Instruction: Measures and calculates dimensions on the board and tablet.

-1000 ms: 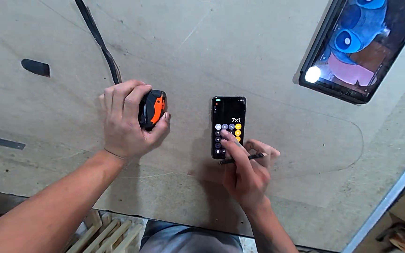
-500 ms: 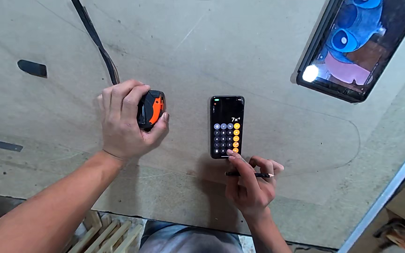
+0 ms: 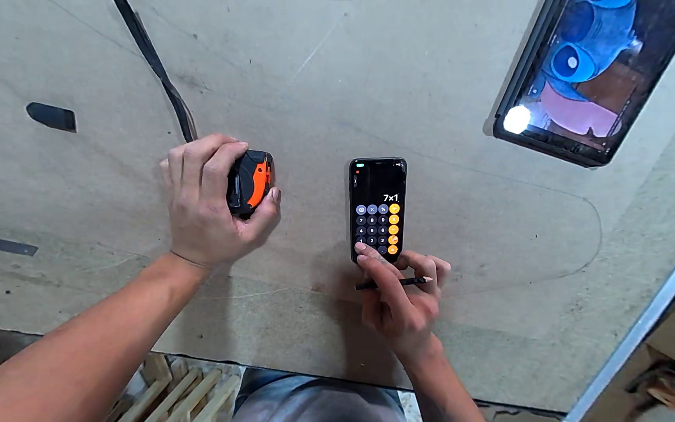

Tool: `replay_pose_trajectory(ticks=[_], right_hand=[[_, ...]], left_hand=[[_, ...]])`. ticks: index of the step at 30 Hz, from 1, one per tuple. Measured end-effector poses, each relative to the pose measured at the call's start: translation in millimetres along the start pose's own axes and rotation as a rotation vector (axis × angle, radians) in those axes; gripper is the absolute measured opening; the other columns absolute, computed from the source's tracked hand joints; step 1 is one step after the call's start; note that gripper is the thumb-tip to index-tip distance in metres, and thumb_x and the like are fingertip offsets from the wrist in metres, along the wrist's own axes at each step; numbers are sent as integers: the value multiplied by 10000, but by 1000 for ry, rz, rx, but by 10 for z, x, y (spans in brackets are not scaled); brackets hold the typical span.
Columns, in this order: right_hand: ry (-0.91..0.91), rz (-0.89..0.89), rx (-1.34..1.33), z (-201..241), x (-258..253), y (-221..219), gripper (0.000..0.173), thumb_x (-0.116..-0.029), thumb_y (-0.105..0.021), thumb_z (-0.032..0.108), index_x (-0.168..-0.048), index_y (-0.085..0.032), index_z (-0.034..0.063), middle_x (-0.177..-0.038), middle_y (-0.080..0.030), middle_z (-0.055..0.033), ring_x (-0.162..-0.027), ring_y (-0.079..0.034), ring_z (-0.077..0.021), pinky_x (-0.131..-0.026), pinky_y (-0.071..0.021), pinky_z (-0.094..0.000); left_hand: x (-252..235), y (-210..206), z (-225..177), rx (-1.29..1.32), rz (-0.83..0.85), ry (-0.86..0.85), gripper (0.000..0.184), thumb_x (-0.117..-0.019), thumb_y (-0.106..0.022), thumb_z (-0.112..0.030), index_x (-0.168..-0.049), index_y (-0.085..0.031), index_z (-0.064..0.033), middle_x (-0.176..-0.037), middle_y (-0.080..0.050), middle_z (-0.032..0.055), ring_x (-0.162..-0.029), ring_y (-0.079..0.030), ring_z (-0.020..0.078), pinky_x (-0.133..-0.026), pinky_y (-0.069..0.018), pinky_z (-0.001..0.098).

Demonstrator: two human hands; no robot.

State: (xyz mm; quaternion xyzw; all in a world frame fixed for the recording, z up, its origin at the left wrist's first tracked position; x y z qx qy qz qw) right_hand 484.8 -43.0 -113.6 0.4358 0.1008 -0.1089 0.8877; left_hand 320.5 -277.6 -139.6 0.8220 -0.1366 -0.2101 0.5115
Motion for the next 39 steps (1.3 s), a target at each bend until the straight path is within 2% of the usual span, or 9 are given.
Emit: replay_pose_trajectory(ticks=[14,19,22,24,28,30,32,36,39], right_hand=[[-86,-129,56,-172,84,290,200,-926,-649,201,-1102,-745,187,-1079,-770,17,-966,-616,-153,-927,-404,-416],[-119,-291,-265,29,-407,1101,244,-1031,-553,270,-1252,-655,250,-1131,-709,71,-984,-663,-107,-836,-561,-300],[-136,-553,-550,49,-557,1443,291,-1100,-428,342,-1238,-639,196,-979,-703,60,-861,-695,-110,-735,-604,-283],[-217,-404,-667,242,-452,1203,288,-1107,-415,365,-1252,-632,244,-1020,-742,41,-877,-728,-121,-762,-625,-296],[-55,224,-498,1082,3,68,211,-1032,-527,126,-1186,-672,127,-1198,-727,-80,-1170,-669,-214,-1035,-521,-398],[-137,77,-381,1021,229,-103,88,-985,-676,217,-1025,-673,139,-1147,-712,-77,-1162,-663,-212,-1029,-536,-391],[-372,-183,-268,591,381,-47,335,-864,-842,361,-931,-584,157,-1165,-634,-55,-1148,-639,-182,-964,-578,-353],[-555,-263,82,-95,492,97,675,-661,-942,512,-1050,-552,123,-1222,-619,-151,-1200,-600,-314,-1004,-518,-513],[-545,-224,160,-198,281,21,680,-671,-899,588,-1053,-541,153,-1223,-645,-99,-1193,-598,-288,-1014,-442,-572]], left_hand=[[7,11,-4,2,6,-1,697,-878,-668,-515,-1415,-538,-90,-1408,-568,188,-1278,-529,383,-1042,-402,549],[5,27,-15,-6,0,9,700,-881,-676,-520,-1417,-541,-91,-1406,-576,183,-1289,-533,375,-1062,-403,548],[-19,23,-17,-4,-1,13,699,-880,-678,-518,-1419,-541,-95,-1412,-573,173,-1304,-522,366,-1059,-405,547],[-27,27,-25,-2,7,20,700,-880,-674,-510,-1416,-542,-79,-1416,-564,176,-1308,-516,367,-1069,-408,548],[-25,36,-32,-19,-10,0,693,-881,-671,-513,-1417,-542,-94,-1414,-570,158,-1294,-525,361,-1055,-420,541],[-34,40,-43,-21,-15,-14,690,-888,-655,-514,-1426,-532,-101,-1425,-563,153,-1293,-525,357,-1047,-421,538],[-50,29,-42,-21,-19,-21,685,-894,-652,-514,-1422,-536,-93,-1422,-560,161,-1284,-529,357,-1035,-434,534],[-21,35,-34,-24,-21,-14,689,-883,-657,-520,-1416,-544,-98,-1416,-567,154,-1286,-530,341,-1046,-435,514],[-35,39,-47,-28,-12,-3,685,-886,-641,-525,-1413,-544,-97,-1421,-568,149,-1296,-527,339,-1047,-435,524]])
Point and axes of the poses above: each hand's wrist, its own x-axis away from the middle knuckle, its own y-axis out of the back of the hand, z = x × y, the point moved 7 cm from there along -x, towards the middle knuckle
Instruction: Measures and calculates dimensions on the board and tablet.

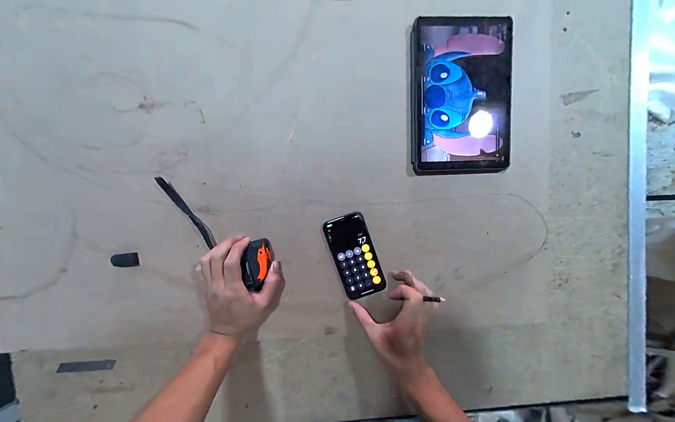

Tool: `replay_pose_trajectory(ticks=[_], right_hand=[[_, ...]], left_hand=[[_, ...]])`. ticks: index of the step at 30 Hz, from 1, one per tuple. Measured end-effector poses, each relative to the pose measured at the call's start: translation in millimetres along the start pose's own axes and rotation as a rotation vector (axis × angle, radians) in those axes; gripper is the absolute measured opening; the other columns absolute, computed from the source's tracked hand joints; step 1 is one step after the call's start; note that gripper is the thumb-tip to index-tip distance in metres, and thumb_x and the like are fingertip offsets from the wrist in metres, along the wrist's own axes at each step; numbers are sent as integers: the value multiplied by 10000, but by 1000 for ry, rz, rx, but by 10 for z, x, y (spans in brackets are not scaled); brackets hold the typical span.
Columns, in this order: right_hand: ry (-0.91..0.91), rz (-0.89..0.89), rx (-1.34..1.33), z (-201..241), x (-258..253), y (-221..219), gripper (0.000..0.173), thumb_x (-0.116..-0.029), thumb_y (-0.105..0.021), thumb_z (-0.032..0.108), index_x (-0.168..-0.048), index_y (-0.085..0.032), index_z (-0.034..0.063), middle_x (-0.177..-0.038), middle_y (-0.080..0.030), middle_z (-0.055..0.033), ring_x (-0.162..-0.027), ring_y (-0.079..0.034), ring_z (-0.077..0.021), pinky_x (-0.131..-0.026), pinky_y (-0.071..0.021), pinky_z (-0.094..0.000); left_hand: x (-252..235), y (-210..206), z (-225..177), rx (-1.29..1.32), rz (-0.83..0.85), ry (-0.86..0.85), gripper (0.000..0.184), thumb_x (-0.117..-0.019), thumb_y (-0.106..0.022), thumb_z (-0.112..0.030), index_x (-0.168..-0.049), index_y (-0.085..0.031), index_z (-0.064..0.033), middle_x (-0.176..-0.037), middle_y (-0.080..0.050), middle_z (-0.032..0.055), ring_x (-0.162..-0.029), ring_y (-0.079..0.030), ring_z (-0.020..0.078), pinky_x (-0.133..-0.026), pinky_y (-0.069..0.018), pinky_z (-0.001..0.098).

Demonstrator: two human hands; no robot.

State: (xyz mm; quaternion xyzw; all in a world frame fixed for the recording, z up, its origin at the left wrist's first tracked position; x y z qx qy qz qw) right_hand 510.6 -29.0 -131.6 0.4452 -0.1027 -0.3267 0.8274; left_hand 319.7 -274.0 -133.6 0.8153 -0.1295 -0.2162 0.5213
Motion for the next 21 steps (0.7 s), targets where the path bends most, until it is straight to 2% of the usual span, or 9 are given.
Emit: replay_pose_trajectory(ticks=[2,5,7,9,12,14,16,18,21], right_hand=[[-18,-32,-33,103,-166,-126,628,-693,-893,587,-1018,-562,163,-1208,-651,-70,-1194,-599,-258,-1026,-433,-567],[-78,-59,-125,222,-429,-223,679,-680,-913,565,-1092,-539,175,-1274,-628,-32,-1258,-563,-213,-1081,-388,-559],[-130,-52,-213,256,-463,-107,705,-696,-937,485,-1162,-515,166,-1338,-616,-26,-1295,-563,-199,-1090,-459,-500],[-123,-51,-270,229,-328,73,573,-811,-888,322,-1205,-534,105,-1218,-676,-37,-1135,-666,-158,-928,-605,-381],[-62,65,-253,217,88,308,192,-1007,-649,237,-1076,-643,58,-886,-703,-10,-775,-693,-80,-670,-619,-270],[-19,328,-270,364,443,394,248,-1055,-553,240,-1094,-702,46,-845,-723,-54,-752,-710,-152,-697,-625,-352],[29,594,-279,576,776,408,406,-1098,-427,323,-1191,-722,61,-827,-738,-92,-748,-721,-232,-725,-603,-456],[29,686,-280,694,1059,388,525,-1104,-326,441,-1234,-736,139,-930,-744,-112,-865,-714,-259,-807,-577,-464],[-184,620,-390,650,1095,392,394,-1079,-476,324,-1080,-762,53,-1105,-670,-202,-1056,-661,-282,-935,-563,-429]], left_hand=[[-4,-2,-3,-8,5,-3,686,-892,-623,-533,-1409,-548,-88,-1418,-568,150,-1294,-527,343,-1052,-430,532],[15,3,20,-24,-5,4,691,-889,-616,-548,-1411,-556,-99,-1422,-567,139,-1299,-524,328,-1055,-427,522],[2,-1,24,-18,-10,-7,688,-887,-624,-549,-1402,-569,-96,-1408,-580,140,-1289,-534,328,-1057,-434,515],[-7,5,7,-12,-12,-11,684,-890,-626,-552,-1384,-587,-80,-1385,-597,154,-1269,-550,336,-1052,-439,519],[-21,23,-22,-7,-21,-1,682,-887,-628,-555,-1359,-607,-63,-1351,-623,166,-1262,-559,351,-1043,-443,530],[-19,29,-21,-3,-24,2,679,-892,-627,-554,-1363,-606,-65,-1360,-623,161,-1280,-553,348,-1043,-441,532],[-20,32,-31,4,-11,12,679,-901,-633,-552,-1376,-597,-69,-1377,-617,154,-1308,-543,345,-1062,-437,536],[-14,25,-23,29,-7,9,691,-889,-671,-561,-1370,-601,-70,-1370,-620,154,-1303,-545,346,-1063,-436,539],[-26,16,-5,53,-10,4,698,-858,-722,-571,-1346,-623,-82,-1340,-632,146,-1280,-560,336,-1061,-446,518]])
Point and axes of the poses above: each hand's wrist, its own x-axis away from the middle knuckle, its own y-axis out of the back of the hand, z = x × y, the point moved 7 cm from there along -x, towards the middle knuckle
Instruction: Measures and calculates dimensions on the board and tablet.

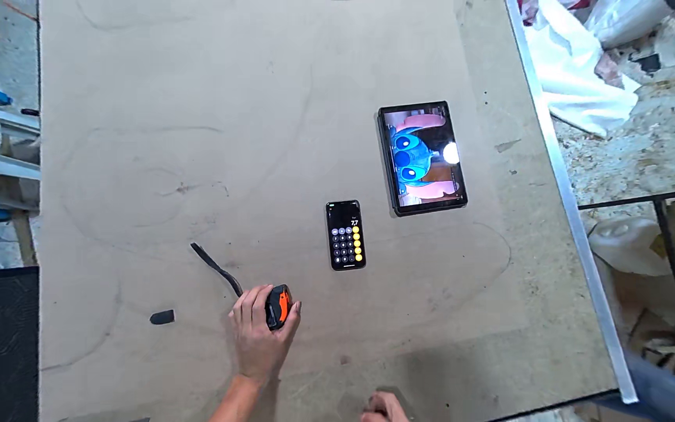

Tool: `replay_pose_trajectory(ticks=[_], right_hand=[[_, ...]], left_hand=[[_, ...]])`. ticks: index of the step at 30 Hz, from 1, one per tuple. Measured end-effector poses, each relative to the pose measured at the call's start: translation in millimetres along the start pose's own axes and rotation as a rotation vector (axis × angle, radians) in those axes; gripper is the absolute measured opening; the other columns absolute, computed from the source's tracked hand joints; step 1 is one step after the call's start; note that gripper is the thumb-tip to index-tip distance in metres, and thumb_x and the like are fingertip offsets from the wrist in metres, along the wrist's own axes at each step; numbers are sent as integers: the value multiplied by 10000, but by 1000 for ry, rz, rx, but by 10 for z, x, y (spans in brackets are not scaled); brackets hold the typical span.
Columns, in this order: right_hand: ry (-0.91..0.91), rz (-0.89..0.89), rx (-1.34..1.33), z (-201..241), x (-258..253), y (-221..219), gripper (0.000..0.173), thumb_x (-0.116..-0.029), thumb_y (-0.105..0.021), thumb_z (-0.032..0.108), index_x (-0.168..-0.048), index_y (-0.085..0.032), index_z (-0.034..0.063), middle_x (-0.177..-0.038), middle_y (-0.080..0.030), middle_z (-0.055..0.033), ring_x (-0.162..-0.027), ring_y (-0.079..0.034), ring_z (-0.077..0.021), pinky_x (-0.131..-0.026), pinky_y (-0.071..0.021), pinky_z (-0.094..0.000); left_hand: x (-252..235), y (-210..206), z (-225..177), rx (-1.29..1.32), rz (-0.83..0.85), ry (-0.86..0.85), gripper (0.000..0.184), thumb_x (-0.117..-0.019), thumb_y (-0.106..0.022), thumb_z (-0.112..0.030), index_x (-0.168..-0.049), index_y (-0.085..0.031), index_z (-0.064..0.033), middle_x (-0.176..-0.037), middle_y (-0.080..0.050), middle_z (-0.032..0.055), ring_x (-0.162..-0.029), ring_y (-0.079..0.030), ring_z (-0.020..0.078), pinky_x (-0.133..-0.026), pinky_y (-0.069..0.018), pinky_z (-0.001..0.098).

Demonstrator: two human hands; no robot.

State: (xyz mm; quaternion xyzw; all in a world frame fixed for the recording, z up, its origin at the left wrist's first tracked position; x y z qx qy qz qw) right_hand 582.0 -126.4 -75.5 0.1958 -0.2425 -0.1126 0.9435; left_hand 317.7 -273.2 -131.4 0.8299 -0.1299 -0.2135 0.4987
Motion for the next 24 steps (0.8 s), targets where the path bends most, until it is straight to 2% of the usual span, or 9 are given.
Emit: replay_pose_trajectory(ticks=[2,4,6,9,11,15,19,22,24], right_hand=[[-101,-123,-81,-80,-108,212,275,-1067,-512,160,-1136,-721,-5,-1090,-722,-143,-1001,-719,-203,-900,-607,-377],[-176,-203,-166,-160,-265,430,283,-1074,-474,106,-1286,-641,22,-938,-751,-40,-794,-740,-132,-741,-651,-342],[-211,-230,-268,-189,-324,503,289,-1070,-477,116,-1288,-661,70,-879,-720,-11,-682,-669,-111,-618,-597,-313],[-183,-198,-313,-153,-315,496,248,-1035,-601,192,-1245,-721,136,-1078,-703,-30,-864,-668,-99,-752,-597,-291],[-229,-227,-363,-170,-229,443,352,-929,-773,310,-1225,-733,123,-1087,-674,-50,-857,-625,-93,-732,-557,-266],[-428,-389,-526,-452,55,425,400,-806,-891,295,-1118,-752,86,-995,-704,-20,-791,-658,-99,-680,-590,-263],[-550,-467,-566,-594,185,298,391,-751,-923,386,-964,-750,108,-828,-722,3,-662,-642,-100,-591,-553,-261],[-474,-423,-693,-590,89,166,414,-779,-910,352,-981,-692,65,-748,-651,-19,-605,-583,-114,-541,-507,-267],[-448,-425,-700,-601,21,200,328,-847,-860,313,-979,-705,55,-736,-654,-25,-598,-584,-117,-534,-506,-275]], left_hand=[[-15,8,-12,16,-8,-7,689,-848,-742,-559,-1324,-637,-73,-1310,-640,154,-1260,-569,331,-1059,-453,499],[-21,34,-35,62,-17,-24,679,-832,-774,-530,-1304,-643,-59,-1281,-647,159,-1243,-578,326,-1070,-460,482],[68,87,-199,215,66,-118,644,-808,-826,-461,-1274,-658,-49,-1237,-663,165,-1207,-606,319,-1039,-503,470],[368,60,-899,562,519,-351,619,-810,-859,-421,-1297,-644,-104,-1259,-681,126,-1256,-619,264,-1074,-529,461],[628,12,-1375,641,794,-434,624,-809,-860,-414,-1282,-653,-62,-1273,-677,148,-1284,-605,283,-1103,-508,448],[799,-200,-1802,598,980,-476,572,-832,-816,-389,-1279,-650,-74,-1307,-656,124,-1315,-577,250,-1114,-493,368],[744,-284,-1902,448,1163,-633,561,-853,-743,-404,-1294,-631,-75,-1336,-639,120,-1300,-574,280,-1066,-511,407],[569,-301,-1928,293,1303,-694,581,-855,-690,-435,-1313,-632,-83,-1351,-634,112,-1273,-588,297,-998,-540,466],[348,-342,-1921,168,1281,-713,536,-875,-658,-438,-1308,-663,-122,-1335,-659,69,-1243,-612,278,-941,-562,487]])
Point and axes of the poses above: each hand's wrist, its own x-axis away from the middle knuckle, its own y-axis out of the back of the hand, z = x × y, the point moved 7 cm from there along -x, towards the middle knuckle
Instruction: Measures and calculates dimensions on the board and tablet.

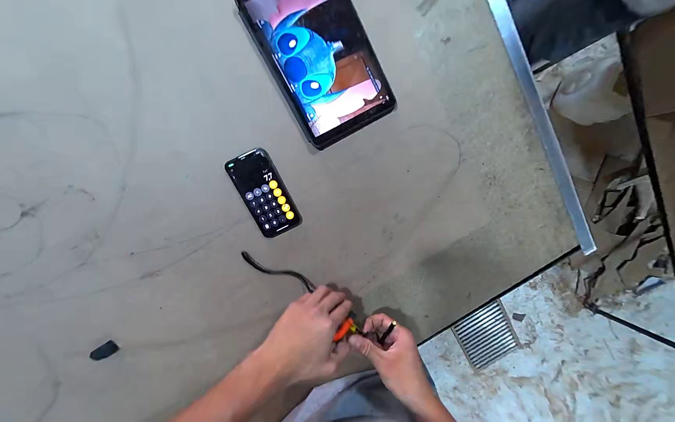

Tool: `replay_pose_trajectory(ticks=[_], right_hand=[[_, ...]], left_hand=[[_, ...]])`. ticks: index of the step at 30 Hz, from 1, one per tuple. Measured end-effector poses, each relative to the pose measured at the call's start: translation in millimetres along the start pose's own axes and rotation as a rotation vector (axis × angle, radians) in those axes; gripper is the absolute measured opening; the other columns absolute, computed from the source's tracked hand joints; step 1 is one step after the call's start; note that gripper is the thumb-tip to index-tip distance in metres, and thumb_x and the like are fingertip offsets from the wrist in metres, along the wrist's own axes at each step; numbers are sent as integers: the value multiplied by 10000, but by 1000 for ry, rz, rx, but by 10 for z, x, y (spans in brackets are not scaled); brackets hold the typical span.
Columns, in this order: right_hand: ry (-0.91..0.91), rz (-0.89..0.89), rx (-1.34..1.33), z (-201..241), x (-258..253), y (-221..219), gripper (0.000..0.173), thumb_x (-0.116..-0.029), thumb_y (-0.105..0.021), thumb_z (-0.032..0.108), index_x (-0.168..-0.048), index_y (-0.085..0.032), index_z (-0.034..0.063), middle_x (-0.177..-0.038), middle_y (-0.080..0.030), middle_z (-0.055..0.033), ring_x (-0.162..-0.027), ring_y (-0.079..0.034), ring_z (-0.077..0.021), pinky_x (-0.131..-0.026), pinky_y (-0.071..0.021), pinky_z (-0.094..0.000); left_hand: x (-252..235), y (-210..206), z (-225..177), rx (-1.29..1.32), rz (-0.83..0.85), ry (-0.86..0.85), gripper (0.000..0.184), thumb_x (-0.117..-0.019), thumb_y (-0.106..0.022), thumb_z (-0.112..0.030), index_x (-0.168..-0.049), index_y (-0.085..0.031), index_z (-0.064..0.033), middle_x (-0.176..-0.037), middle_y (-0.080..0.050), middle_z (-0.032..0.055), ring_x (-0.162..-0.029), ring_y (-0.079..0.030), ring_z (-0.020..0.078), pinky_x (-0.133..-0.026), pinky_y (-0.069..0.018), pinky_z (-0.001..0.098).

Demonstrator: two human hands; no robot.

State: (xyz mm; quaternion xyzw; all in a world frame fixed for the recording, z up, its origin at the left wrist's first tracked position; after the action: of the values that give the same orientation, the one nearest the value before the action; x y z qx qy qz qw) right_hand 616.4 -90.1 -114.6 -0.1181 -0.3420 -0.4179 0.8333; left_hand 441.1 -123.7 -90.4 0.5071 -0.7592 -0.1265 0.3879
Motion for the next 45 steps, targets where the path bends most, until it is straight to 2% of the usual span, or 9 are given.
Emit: replay_pose_trajectory(ticks=[6,11,15,20,25,28,31,37,45], right_hand=[[46,-364,230,-55,-241,436,145,-939,-752,237,-941,-790,98,-714,-711,9,-572,-624,-88,-532,-530,-270],[-34,-406,313,-17,-359,278,229,-907,-787,351,-801,-759,150,-626,-673,38,-538,-630,-90,-514,-541,-307],[-121,-394,358,-5,-423,209,399,-904,-787,436,-672,-675,132,-548,-610,6,-469,-576,-129,-474,-492,-350],[-21,-308,279,-12,-391,152,289,-941,-746,422,-855,-751,146,-605,-605,22,-483,-535,-117,-456,-463,-306],[229,-194,29,195,-265,405,475,-1109,-355,309,-992,-727,39,-927,-730,-103,-793,-717,-250,-718,-636,-429],[332,-231,64,346,-333,405,509,-1128,-311,339,-1041,-716,43,-880,-683,-21,-748,-648,-131,-667,-570,-296],[339,-284,-27,369,-370,309,477,-1125,-352,302,-1021,-710,5,-691,-624,22,-532,-567,-71,-498,-516,-229],[439,-351,5,416,-359,112,169,-1005,-619,84,-1083,-687,-49,-857,-726,-59,-706,-704,-125,-642,-620,-248],[571,-312,92,375,-407,47,151,-853,-729,80,-986,-711,11,-894,-745,-54,-721,-727,-146,-631,-652,-315]], left_hand=[[-397,581,182,-343,-211,69,398,-891,-584,-371,-1255,-734,-308,-1328,-666,-62,-1225,-582,277,-858,-528,485],[-806,670,90,-466,-123,77,243,-964,-631,-430,-1045,-787,-261,-1185,-697,-25,-1141,-593,268,-838,-496,455],[-859,768,114,-481,-61,162,167,-962,-627,-278,-981,-792,-264,-1247,-686,-49,-1322,-518,280,-912,-491,493],[-902,891,160,-515,-24,196,143,-945,-680,-323,-910,-775,-222,-1149,-687,2,-1161,-575,280,-828,-469,482],[-952,913,21,-536,-94,190,114,-884,-630,-45,-800,-695,-84,-1020,-692,93,-1073,-603,347,-805,-467,534],[-942,957,2,-474,-131,234,110,-880,-637,-29,-854,-731,-80,-1048,-712,104,-1121,-603,363,-866,-474,580],[-956,956,-12,-445,-102,261,106,-896,-632,-26,-891,-730,-67,-1018,-702,117,-1099,-598,363,-852,-465,566],[-970,950,-15,-445,-58,265,92,-888,-653,-34,-923,-729,-72,-1037,-701,112,-1113,-594,351,-852,-461,544],[-892,895,61,-477,-63,250,131,-893,-616,14,-912,-728,-53,-1041,-710,121,-1104,-608,350,-852,-467,528]])
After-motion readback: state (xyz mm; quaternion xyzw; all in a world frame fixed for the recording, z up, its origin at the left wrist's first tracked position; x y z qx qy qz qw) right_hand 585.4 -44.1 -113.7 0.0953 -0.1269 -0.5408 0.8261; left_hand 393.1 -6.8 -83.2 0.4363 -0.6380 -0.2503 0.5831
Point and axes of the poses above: each hand's wrist, its own x-axis away from the middle knuckle, its own y-axis out of the back of the hand, z = x × y, the point moved 7 cm from there along -x, towards the middle knuckle
